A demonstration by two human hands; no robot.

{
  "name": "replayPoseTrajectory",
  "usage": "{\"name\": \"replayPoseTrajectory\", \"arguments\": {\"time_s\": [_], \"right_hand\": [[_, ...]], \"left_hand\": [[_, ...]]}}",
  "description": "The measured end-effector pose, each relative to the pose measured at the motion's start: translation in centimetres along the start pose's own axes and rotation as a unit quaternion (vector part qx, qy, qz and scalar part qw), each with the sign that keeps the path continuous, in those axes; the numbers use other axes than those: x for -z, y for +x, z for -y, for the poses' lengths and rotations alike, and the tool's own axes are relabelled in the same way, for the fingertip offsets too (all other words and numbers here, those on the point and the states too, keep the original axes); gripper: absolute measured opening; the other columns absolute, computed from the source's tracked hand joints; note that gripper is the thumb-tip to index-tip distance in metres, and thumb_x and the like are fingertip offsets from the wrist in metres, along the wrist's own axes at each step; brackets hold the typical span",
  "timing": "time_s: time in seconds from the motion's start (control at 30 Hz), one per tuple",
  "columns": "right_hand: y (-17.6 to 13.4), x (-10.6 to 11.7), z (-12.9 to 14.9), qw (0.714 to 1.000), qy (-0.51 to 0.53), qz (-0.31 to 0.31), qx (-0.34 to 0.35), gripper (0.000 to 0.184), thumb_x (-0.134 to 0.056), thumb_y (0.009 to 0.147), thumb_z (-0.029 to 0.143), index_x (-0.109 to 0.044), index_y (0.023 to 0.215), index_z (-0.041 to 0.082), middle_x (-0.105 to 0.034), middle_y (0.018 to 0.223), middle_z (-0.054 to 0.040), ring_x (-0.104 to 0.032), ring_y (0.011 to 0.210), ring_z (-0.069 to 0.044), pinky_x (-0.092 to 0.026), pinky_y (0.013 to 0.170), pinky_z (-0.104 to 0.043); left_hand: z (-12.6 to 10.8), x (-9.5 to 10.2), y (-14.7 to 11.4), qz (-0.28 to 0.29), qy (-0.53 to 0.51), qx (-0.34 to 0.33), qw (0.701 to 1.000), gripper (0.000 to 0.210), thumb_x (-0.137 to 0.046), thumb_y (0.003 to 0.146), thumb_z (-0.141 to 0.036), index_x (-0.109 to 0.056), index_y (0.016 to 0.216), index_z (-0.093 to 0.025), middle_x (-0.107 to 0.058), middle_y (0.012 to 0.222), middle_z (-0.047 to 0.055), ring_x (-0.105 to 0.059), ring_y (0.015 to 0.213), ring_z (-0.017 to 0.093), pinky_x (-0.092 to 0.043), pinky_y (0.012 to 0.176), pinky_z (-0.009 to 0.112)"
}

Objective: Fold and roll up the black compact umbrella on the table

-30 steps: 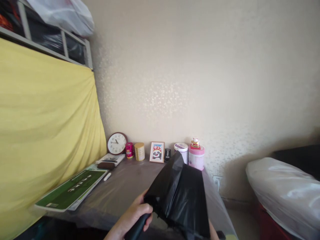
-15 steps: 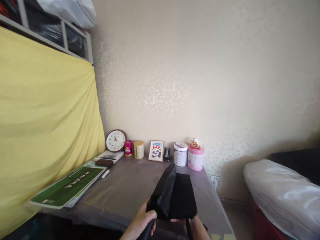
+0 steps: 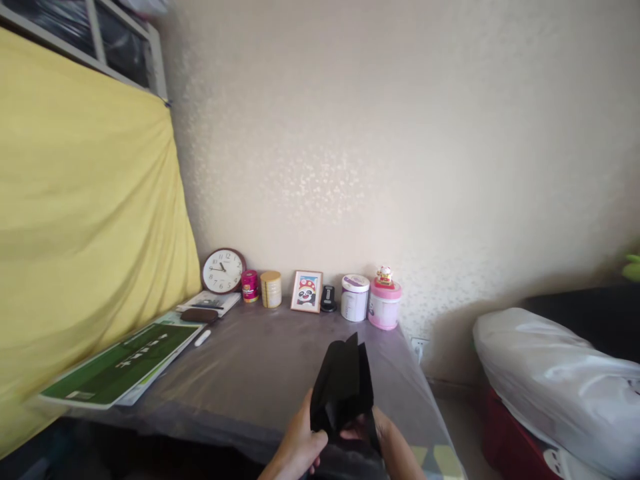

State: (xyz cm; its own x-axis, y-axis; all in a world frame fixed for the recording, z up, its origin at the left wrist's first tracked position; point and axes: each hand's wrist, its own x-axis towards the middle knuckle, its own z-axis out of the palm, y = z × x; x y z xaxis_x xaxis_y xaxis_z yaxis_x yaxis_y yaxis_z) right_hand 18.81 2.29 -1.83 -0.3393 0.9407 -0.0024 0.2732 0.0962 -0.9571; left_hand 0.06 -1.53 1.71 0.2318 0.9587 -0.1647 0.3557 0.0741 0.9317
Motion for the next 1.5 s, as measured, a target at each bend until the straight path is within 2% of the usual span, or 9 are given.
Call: {"name": "replayPoseTrajectory", "arguments": {"time_s": [0.1, 0.23, 0.33, 0.47, 0.67, 0.9, 1.13, 1.37, 1.5], "right_hand": [[-1.1, 1.4, -0.3, 1.000, -0.008, 0.023, -0.009, 0.046, -0.076, 0.045, 0.043, -0.068, 0.086, 0.023, -0.069, 0.092, -0.0058, -0.063, 0.085, -0.026, -0.050, 0.082, -0.039], [-2.2, 4.2, -0.2, 0.985, -0.065, -0.160, -0.010, 0.041, -0.066, 0.056, 0.044, -0.067, 0.088, 0.019, -0.067, 0.100, -0.0103, -0.059, 0.098, -0.028, -0.047, 0.086, -0.037], [-2.5, 5.8, 0.4, 0.961, -0.069, -0.263, -0.050, 0.044, -0.040, 0.072, 0.048, -0.066, 0.092, 0.017, -0.067, 0.094, -0.0116, -0.063, 0.087, -0.026, -0.051, 0.072, -0.035], [-2.6, 5.9, 2.6, 0.931, -0.130, -0.338, -0.049, 0.042, -0.037, 0.077, 0.048, -0.065, 0.087, 0.018, -0.068, 0.084, -0.0084, -0.064, 0.076, -0.022, -0.049, 0.066, -0.030], [-2.1, 4.4, 5.4, 0.924, -0.169, -0.337, -0.057, 0.038, -0.045, 0.074, 0.051, -0.062, 0.080, 0.018, -0.061, 0.063, -0.0028, -0.058, 0.061, -0.019, -0.042, 0.052, -0.027], [0.5, 3.5, 7.5, 0.953, -0.027, -0.300, -0.017, 0.028, -0.055, 0.067, 0.042, -0.040, 0.057, 0.021, -0.034, 0.048, 0.0082, -0.035, 0.042, -0.008, -0.026, 0.038, -0.020], [5.4, 0.6, 7.5, 0.962, 0.055, -0.269, 0.010, 0.029, -0.057, 0.069, 0.045, -0.050, 0.070, 0.018, -0.043, 0.050, 0.0076, -0.041, 0.043, -0.008, -0.029, 0.039, -0.019], [8.6, -0.9, 4.5, 0.956, -0.114, -0.268, -0.038, 0.028, -0.054, 0.074, 0.035, -0.059, 0.092, 0.014, -0.063, 0.069, -0.0016, -0.060, 0.064, -0.015, -0.042, 0.055, -0.023], [8.6, -1.2, 4.8, 0.958, -0.187, -0.201, -0.087, 0.029, -0.048, 0.081, 0.035, -0.057, 0.100, 0.015, -0.069, 0.073, -0.0034, -0.064, 0.065, -0.015, -0.044, 0.059, -0.023]], "left_hand": [[0.8, -0.6, 0.5, -0.025, 0.097, -0.031, 0.995, 0.083, -0.047, 0.067, -0.012, -0.009, 0.140, -0.021, -0.062, 0.109, 0.011, -0.066, 0.071, 0.018, -0.052, 0.064, 0.030], [1.8, -1.2, 1.0, -0.057, 0.226, -0.084, 0.969, 0.089, -0.047, 0.059, -0.004, -0.009, 0.140, -0.006, -0.027, 0.145, 0.016, -0.033, 0.130, 0.019, -0.028, 0.105, 0.024], [1.5, -1.6, 0.6, -0.038, 0.274, -0.058, 0.959, 0.089, -0.045, 0.063, -0.004, -0.002, 0.141, -0.007, -0.018, 0.148, 0.016, -0.040, 0.126, 0.020, -0.033, 0.100, 0.023], [0.3, -1.9, -0.2, -0.030, 0.327, -0.028, 0.944, 0.087, -0.042, 0.067, -0.002, 0.003, 0.141, -0.011, -0.017, 0.147, 0.019, -0.056, 0.109, 0.022, -0.043, 0.087, 0.025], [-0.3, -2.1, -0.4, -0.028, 0.367, -0.017, 0.930, 0.085, -0.042, 0.069, -0.001, 0.003, 0.141, -0.010, -0.019, 0.146, 0.021, -0.055, 0.109, 0.023, -0.043, 0.085, 0.025], [-0.3, -2.3, -0.4, -0.034, 0.387, -0.010, 0.922, 0.086, -0.045, 0.069, -0.001, 0.000, 0.141, -0.011, -0.020, 0.145, 0.023, -0.059, 0.104, 0.024, -0.044, 0.085, 0.028], [-0.1, -2.6, 0.0, -0.030, 0.395, -0.014, 0.918, 0.085, -0.047, 0.066, -0.002, -0.007, 0.140, -0.006, -0.020, 0.145, 0.023, -0.055, 0.110, 0.024, -0.043, 0.090, 0.027], [0.2, -2.6, -0.3, -0.036, 0.381, -0.015, 0.924, 0.082, -0.045, 0.063, -0.001, -0.014, 0.139, -0.006, -0.020, 0.146, 0.020, -0.054, 0.111, 0.025, -0.042, 0.091, 0.030], [0.3, -2.2, -0.3, -0.026, 0.354, -0.027, 0.935, 0.084, -0.045, 0.064, -0.003, -0.010, 0.140, -0.010, -0.021, 0.147, 0.017, -0.054, 0.111, 0.023, -0.042, 0.092, 0.028]]}}
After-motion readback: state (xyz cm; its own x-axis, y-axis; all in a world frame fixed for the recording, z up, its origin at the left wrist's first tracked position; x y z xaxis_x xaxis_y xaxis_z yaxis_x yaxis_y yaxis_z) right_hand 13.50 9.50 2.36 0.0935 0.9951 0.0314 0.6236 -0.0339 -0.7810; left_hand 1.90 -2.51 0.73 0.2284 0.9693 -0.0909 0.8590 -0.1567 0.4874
